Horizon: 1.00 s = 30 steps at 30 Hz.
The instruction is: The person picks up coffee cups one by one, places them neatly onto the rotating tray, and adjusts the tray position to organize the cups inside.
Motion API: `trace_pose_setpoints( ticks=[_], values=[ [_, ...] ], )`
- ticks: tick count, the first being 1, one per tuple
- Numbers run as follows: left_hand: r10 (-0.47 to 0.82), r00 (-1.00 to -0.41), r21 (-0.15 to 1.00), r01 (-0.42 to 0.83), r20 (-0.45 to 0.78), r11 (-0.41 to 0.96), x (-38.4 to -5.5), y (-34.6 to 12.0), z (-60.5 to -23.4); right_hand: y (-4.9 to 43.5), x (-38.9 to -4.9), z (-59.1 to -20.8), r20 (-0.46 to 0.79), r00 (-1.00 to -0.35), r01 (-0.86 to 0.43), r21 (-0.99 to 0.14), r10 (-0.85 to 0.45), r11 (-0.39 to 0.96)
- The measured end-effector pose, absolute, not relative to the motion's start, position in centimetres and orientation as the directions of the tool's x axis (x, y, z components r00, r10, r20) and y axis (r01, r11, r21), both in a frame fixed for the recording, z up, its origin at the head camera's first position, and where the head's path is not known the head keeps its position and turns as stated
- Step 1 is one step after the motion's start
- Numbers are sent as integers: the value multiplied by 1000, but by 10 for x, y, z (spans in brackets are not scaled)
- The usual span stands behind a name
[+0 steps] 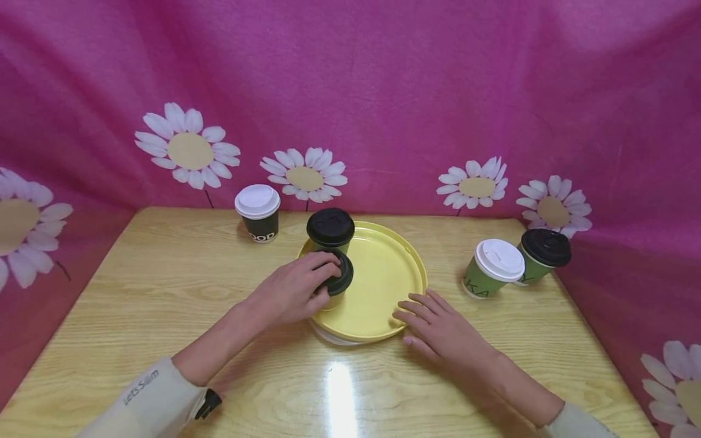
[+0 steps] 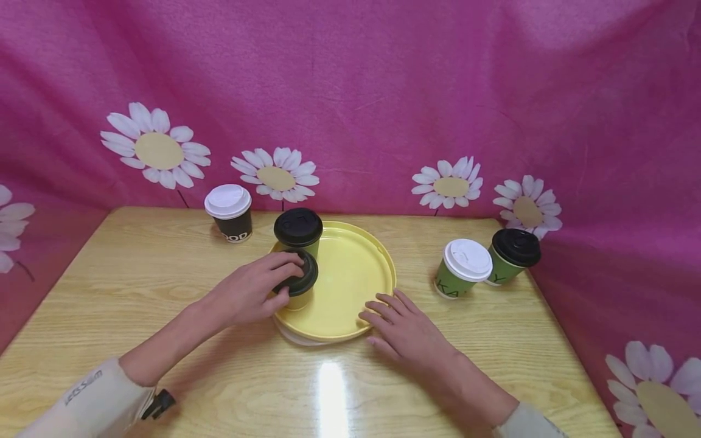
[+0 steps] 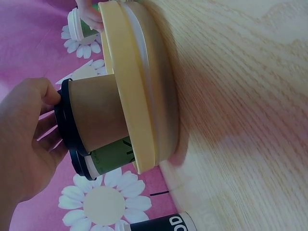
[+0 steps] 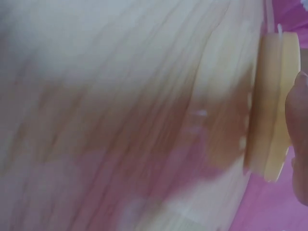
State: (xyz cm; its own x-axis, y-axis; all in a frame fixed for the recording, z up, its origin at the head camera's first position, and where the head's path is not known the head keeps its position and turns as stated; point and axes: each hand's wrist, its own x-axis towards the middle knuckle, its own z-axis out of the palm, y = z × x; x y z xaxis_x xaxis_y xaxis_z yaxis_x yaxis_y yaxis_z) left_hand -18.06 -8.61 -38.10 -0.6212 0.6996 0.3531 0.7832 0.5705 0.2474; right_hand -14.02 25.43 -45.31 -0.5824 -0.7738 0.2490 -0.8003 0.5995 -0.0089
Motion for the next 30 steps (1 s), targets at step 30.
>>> trace_pose_setpoints(
  ticks=[30],
  values=[
    [636, -626, 286, 777, 451, 561, -185, -96, -384, 249, -149, -467, 320, -547, -816, 3, -774, 578]
  ],
)
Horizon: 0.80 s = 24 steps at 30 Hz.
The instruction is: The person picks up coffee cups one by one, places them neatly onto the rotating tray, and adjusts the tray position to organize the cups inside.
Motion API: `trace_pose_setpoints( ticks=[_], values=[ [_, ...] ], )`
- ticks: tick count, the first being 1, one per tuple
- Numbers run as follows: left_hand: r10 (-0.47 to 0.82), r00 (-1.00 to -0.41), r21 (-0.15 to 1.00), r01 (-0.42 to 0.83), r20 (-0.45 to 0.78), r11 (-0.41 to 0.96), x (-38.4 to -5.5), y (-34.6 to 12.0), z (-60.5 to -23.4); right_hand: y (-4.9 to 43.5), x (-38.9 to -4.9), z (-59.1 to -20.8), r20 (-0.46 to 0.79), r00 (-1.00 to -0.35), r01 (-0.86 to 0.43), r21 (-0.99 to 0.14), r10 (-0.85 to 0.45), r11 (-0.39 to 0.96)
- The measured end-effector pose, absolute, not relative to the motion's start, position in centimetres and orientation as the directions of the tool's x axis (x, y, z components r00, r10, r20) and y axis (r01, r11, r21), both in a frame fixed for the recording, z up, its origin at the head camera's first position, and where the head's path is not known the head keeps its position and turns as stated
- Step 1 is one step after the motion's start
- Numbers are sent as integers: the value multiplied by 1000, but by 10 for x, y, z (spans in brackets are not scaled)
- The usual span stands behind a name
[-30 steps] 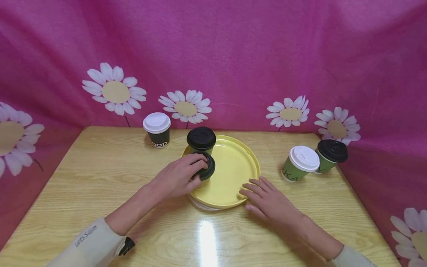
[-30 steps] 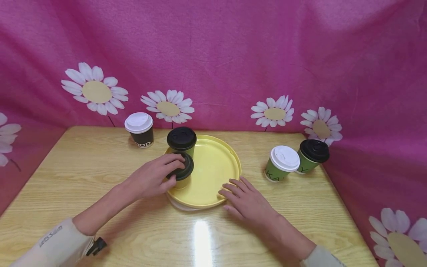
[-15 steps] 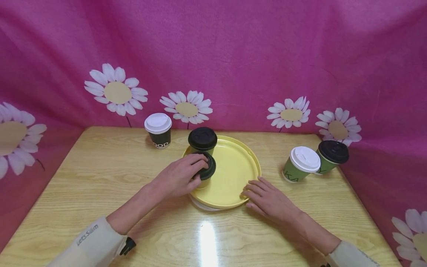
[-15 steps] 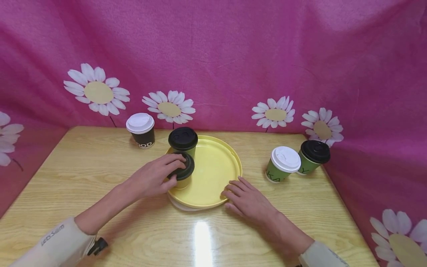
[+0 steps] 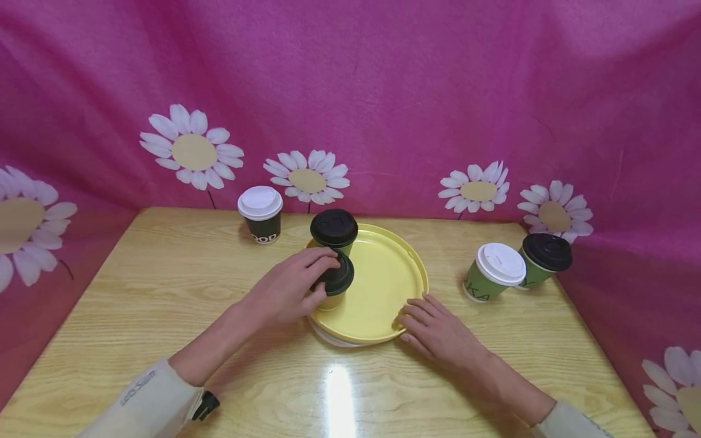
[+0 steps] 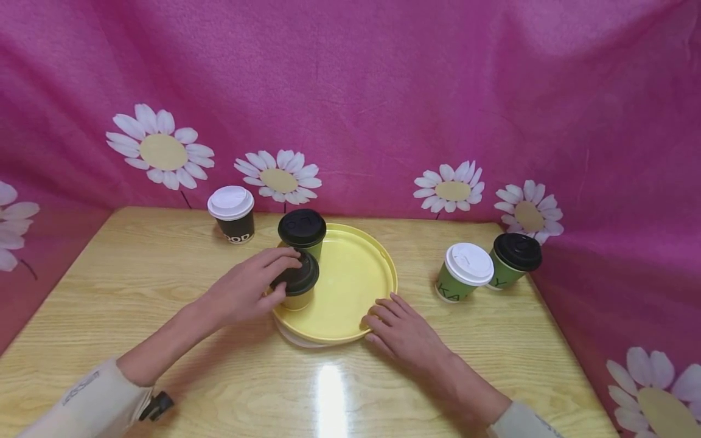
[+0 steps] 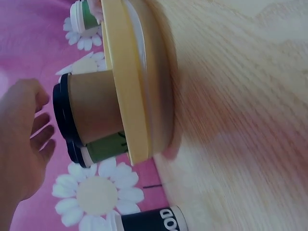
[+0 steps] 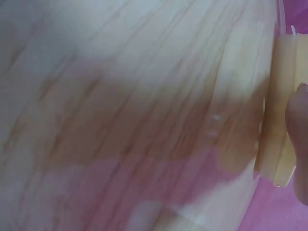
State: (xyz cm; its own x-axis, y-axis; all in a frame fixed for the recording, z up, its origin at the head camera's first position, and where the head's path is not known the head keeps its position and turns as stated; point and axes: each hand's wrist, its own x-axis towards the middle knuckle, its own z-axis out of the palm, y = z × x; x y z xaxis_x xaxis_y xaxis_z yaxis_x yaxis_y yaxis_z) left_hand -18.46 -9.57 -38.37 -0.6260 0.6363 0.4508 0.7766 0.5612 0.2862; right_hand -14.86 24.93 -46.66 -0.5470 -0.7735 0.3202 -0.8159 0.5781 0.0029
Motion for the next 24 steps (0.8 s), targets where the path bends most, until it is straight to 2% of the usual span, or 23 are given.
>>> trace_pose_setpoints(
  ticks=[2, 5, 7, 10, 14, 18, 21, 24],
  values=[
    [561, -667, 337, 739, 491, 583, -186, -102, -384, 248, -148, -467, 323, -547, -816, 2, -773, 578],
    [384, -757, 474, 639, 529, 606, -188, -111, -385, 247, -146, -466, 319, -551, -814, 1, -771, 581],
    [252, -814, 581, 557, 524, 593, -191, -116, -388, 246, -144, -465, 308, -563, -808, -9, -767, 589],
    [76, -863, 712, 458, 499, 532, -196, -123, -394, 244, -142, -465, 291, -584, -795, -17, -758, 606],
    [-86, -897, 839, 367, 433, 402, -204, -131, -400, 243, -139, -467, 300, -593, -786, -15, -747, 618],
    [-192, -939, 937, 232, 286, 260, -213, -137, -404, 241, -138, -467, 314, -593, -784, -16, -741, 621],
    [-256, -953, 977, 122, 165, 177, -219, -141, -406, 240, -137, -468, 318, -596, -783, -23, -738, 622],
    [-304, -948, 990, 60, 96, 126, -225, -141, -407, 239, -137, -468, 324, -595, -783, -28, -735, 622]
  ],
)
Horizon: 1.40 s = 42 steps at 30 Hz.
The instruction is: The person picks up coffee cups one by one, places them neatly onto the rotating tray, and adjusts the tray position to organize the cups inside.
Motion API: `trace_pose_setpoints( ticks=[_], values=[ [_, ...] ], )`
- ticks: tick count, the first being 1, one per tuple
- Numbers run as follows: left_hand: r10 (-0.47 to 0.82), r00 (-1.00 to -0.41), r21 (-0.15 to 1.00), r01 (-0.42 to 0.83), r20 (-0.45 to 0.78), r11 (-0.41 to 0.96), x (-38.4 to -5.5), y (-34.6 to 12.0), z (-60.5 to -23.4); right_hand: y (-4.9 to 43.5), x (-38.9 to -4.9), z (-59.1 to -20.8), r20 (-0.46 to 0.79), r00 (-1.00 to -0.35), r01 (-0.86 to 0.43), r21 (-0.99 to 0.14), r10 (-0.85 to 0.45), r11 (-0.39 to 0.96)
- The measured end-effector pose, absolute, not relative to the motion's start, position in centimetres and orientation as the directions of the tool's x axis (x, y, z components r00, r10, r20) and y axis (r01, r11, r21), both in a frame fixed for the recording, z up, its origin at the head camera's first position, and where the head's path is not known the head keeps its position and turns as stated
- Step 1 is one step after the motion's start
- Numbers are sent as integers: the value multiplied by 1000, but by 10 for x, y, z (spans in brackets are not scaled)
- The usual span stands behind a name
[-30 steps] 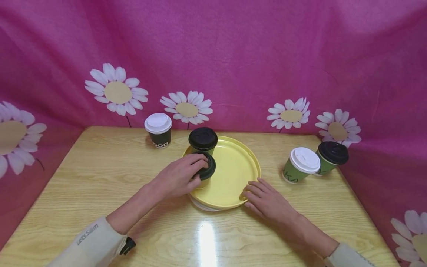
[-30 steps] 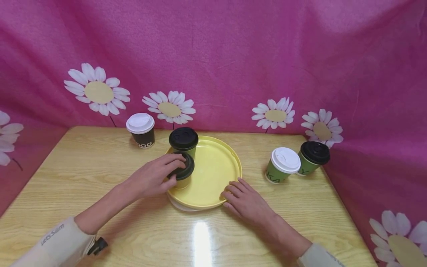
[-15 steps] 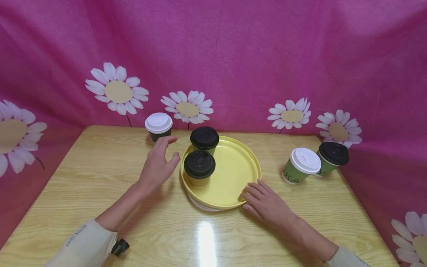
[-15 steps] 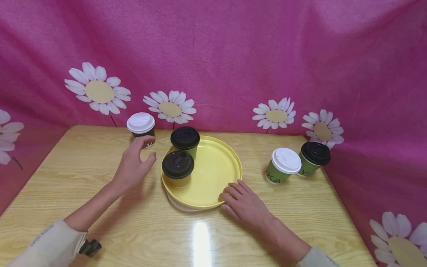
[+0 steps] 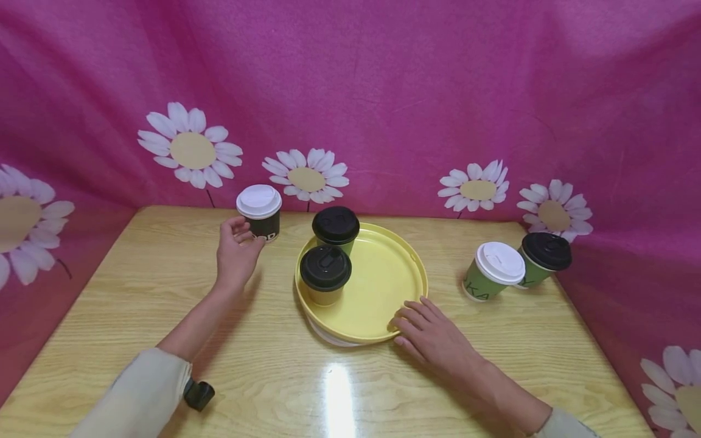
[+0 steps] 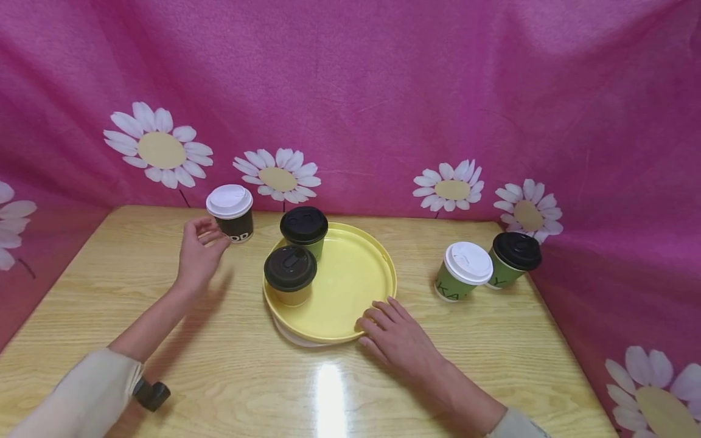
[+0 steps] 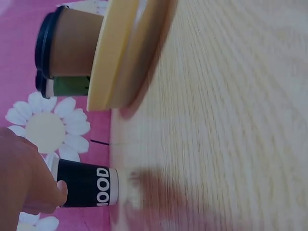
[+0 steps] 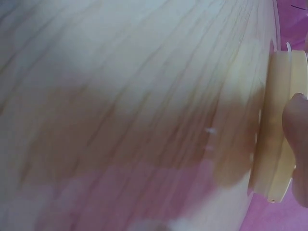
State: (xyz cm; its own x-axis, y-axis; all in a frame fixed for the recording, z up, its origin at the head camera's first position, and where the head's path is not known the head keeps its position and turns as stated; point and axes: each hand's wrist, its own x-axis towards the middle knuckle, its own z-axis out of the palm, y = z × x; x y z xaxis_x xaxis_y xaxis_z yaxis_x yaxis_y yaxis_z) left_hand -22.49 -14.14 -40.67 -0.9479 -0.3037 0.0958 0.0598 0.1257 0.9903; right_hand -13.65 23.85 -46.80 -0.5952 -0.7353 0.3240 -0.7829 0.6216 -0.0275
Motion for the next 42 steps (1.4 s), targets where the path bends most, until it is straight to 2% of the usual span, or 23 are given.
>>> trace_pose_setpoints(
  ticks=[7, 21, 35, 42],
  values=[
    [-344, -936, 995, 40, 69, 89, -237, -140, -411, 236, -135, -469, 346, -590, -782, -21, -729, 623],
    [-462, -881, 994, 82, 104, 68, -256, -145, -432, 231, -131, -471, 374, -587, -777, -9, -718, 630],
    [-410, -904, 990, 84, 122, 111, -270, -144, -440, 231, -132, -471, 372, -594, -768, 3, -713, 641],
    [-370, -919, 977, 66, 139, 202, -277, -146, -446, 231, -131, -473, 371, -599, -760, 15, -710, 649]
  ],
)
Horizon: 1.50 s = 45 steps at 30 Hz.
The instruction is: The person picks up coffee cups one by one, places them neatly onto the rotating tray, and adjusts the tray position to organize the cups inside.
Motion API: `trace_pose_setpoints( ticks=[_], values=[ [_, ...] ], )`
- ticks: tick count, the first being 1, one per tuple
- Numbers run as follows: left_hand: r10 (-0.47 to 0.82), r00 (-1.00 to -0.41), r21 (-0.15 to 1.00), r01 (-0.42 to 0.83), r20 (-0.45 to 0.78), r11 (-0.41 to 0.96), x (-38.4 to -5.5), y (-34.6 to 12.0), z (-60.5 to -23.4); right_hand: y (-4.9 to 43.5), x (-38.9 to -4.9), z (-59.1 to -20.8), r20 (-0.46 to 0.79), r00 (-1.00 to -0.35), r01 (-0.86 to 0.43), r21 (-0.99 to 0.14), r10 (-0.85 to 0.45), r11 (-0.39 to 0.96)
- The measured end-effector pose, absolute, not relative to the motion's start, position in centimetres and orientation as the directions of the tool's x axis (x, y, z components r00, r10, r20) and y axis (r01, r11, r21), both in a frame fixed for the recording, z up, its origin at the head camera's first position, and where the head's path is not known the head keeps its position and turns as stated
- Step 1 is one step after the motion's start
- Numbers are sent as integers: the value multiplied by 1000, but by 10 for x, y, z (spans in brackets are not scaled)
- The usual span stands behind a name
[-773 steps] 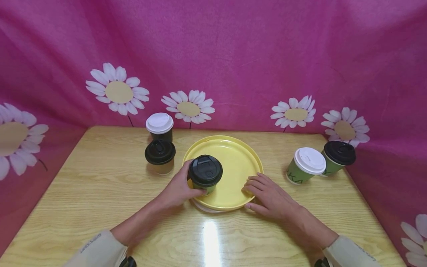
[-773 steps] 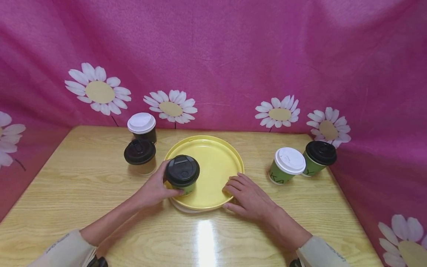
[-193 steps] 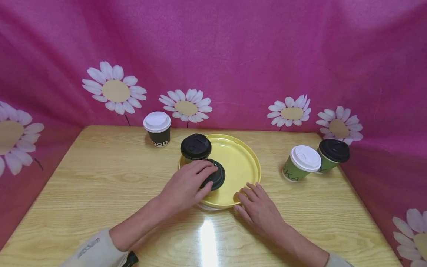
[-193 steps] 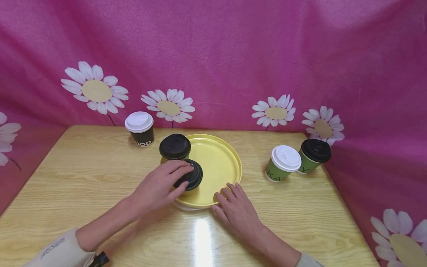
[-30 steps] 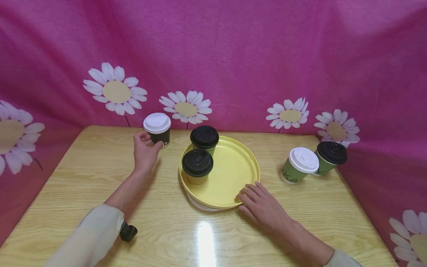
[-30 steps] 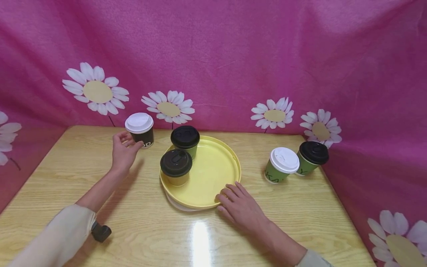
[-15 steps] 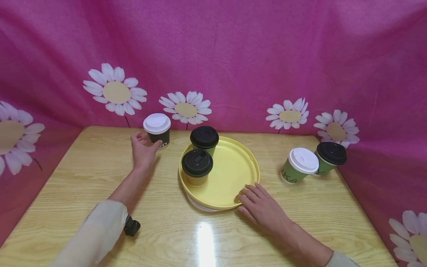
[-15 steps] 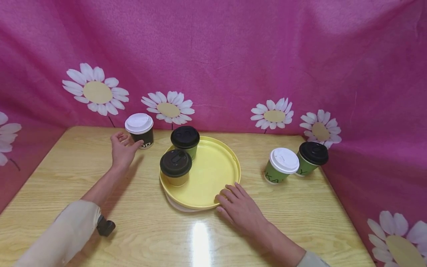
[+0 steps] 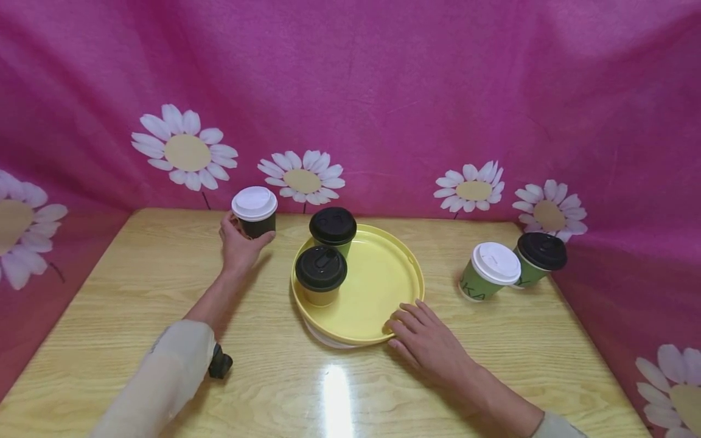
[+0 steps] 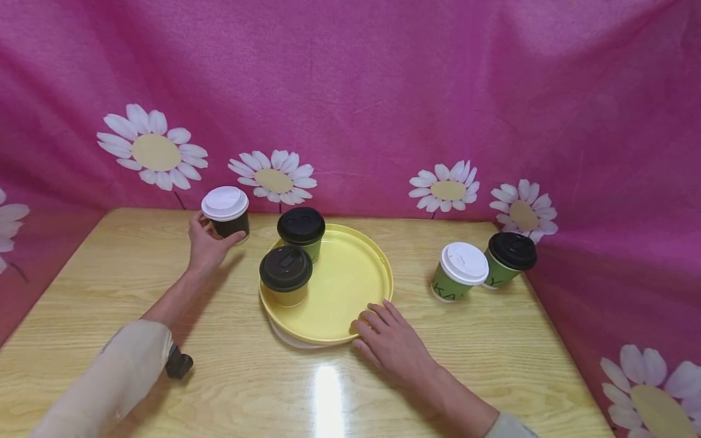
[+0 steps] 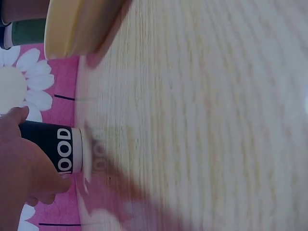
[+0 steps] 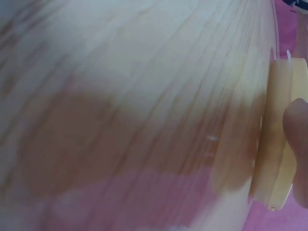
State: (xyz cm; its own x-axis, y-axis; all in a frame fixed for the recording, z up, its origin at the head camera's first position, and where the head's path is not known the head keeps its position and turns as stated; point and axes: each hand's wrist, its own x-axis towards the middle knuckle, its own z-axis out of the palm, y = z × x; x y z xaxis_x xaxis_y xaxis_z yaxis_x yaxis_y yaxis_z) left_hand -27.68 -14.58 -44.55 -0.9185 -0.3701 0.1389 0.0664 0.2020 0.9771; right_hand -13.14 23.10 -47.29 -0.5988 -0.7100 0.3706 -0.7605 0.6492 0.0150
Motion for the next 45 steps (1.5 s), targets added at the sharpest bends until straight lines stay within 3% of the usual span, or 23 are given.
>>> trace_pose_setpoints(
  ticks=[25, 45],
  values=[
    [-391, -916, 961, -29, 85, 275, -293, -146, -445, 228, -131, -474, 379, -601, -756, 16, -704, 654],
    [-379, -916, 961, 26, 132, 274, -298, -143, -442, 227, -130, -474, 404, -592, -756, 18, -697, 654]
  ],
)
